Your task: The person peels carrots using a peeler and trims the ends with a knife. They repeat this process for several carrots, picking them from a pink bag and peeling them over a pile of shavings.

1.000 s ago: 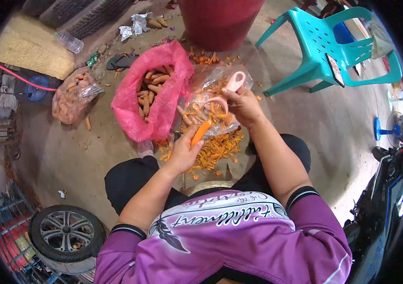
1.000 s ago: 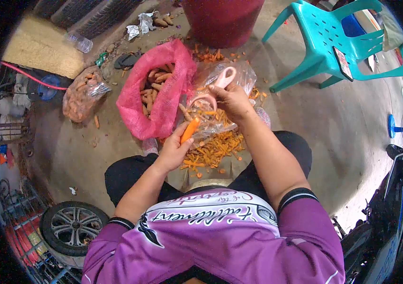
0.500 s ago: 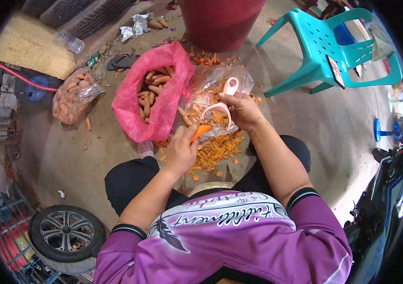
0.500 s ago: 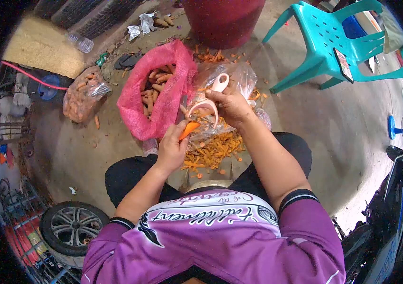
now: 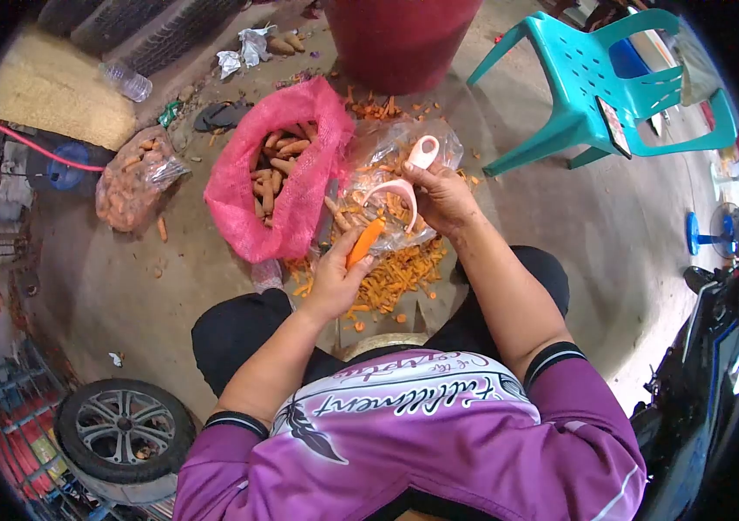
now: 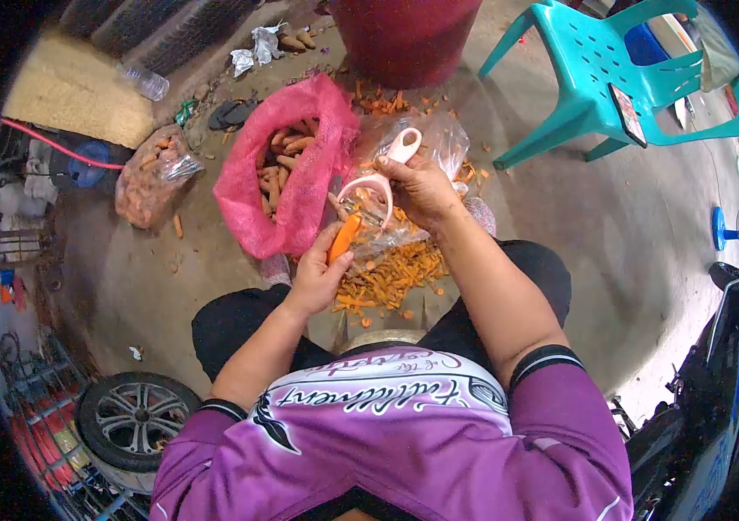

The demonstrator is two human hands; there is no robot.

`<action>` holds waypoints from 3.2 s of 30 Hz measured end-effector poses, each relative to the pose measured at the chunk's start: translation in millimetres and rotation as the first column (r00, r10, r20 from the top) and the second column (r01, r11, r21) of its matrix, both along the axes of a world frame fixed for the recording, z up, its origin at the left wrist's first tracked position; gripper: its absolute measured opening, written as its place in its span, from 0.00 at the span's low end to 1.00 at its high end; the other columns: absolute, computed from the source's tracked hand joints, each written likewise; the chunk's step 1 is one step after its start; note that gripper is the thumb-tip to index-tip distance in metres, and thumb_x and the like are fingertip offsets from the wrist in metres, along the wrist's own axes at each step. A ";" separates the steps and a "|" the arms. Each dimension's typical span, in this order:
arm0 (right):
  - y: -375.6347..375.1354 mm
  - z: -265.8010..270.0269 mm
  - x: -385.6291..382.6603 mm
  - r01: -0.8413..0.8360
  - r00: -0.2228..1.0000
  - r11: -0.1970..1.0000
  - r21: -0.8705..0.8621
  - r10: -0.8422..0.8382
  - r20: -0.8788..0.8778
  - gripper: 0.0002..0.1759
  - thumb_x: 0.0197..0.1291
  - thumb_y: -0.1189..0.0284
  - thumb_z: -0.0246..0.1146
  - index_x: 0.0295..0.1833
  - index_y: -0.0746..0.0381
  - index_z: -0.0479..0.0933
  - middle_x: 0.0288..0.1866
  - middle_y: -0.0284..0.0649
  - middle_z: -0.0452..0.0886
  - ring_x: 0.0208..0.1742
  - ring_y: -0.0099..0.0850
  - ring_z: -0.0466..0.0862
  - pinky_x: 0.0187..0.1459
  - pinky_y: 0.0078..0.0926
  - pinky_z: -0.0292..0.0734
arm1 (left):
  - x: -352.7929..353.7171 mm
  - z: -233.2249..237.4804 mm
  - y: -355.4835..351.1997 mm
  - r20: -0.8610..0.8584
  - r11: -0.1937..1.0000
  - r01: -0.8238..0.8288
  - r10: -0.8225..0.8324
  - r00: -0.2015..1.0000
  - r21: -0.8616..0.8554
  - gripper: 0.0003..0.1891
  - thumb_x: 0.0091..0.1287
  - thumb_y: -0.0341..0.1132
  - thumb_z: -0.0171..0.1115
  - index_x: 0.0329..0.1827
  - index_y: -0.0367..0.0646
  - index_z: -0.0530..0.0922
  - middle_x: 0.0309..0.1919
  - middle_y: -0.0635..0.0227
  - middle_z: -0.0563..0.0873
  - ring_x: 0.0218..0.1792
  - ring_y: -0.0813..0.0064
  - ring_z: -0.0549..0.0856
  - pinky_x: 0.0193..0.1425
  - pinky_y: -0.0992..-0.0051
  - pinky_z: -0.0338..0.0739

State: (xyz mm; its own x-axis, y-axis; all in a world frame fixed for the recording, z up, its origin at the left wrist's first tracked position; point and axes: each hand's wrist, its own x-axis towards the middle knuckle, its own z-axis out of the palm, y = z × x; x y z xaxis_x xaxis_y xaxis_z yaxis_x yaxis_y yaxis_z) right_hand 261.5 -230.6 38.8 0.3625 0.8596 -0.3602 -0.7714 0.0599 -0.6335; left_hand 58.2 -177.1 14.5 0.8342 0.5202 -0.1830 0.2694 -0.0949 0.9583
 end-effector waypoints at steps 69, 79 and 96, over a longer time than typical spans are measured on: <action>-10.5 -0.6 -19.0 -0.407 0.893 0.913 0.036 0.389 0.227 0.17 0.45 0.70 0.66 0.40 0.64 0.72 0.33 0.35 0.77 0.32 0.24 0.77 0.33 0.19 0.72 | 7.1 15.5 8.7 -0.123 0.387 -0.201 0.217 0.968 -0.900 0.24 0.63 0.54 0.44 0.46 0.41 0.69 0.30 0.68 0.75 0.30 0.71 0.79 0.27 0.72 0.76; -1.7 -31.4 13.7 0.141 0.947 0.977 -0.159 -0.087 0.309 0.12 0.50 0.73 0.61 0.40 0.66 0.72 0.34 0.37 0.77 0.35 0.27 0.77 0.36 0.23 0.73 | 4.7 18.6 2.3 0.053 0.212 0.030 0.107 0.993 -0.977 0.18 0.64 0.49 0.47 0.47 0.45 0.69 0.28 0.68 0.75 0.25 0.77 0.77 0.21 0.80 0.74; -4.7 -5.5 4.2 -0.123 0.990 0.987 -0.105 0.129 0.052 0.11 0.54 0.72 0.58 0.40 0.67 0.71 0.34 0.39 0.76 0.36 0.27 0.77 0.39 0.25 0.74 | 2.2 17.0 6.5 0.034 0.542 0.030 -0.002 0.999 -0.840 0.22 0.65 0.39 0.47 0.62 0.46 0.60 0.34 0.63 0.76 0.27 0.75 0.76 0.30 0.75 0.75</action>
State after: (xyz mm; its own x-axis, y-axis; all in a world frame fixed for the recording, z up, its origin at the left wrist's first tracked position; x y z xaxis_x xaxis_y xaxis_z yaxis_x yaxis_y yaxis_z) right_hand 265.7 -235.2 33.3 0.2764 0.8600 -0.4290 -0.7305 -0.1021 -0.6752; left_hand 60.4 -170.7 31.4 0.8522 0.1269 -0.5076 0.2503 0.7531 0.6085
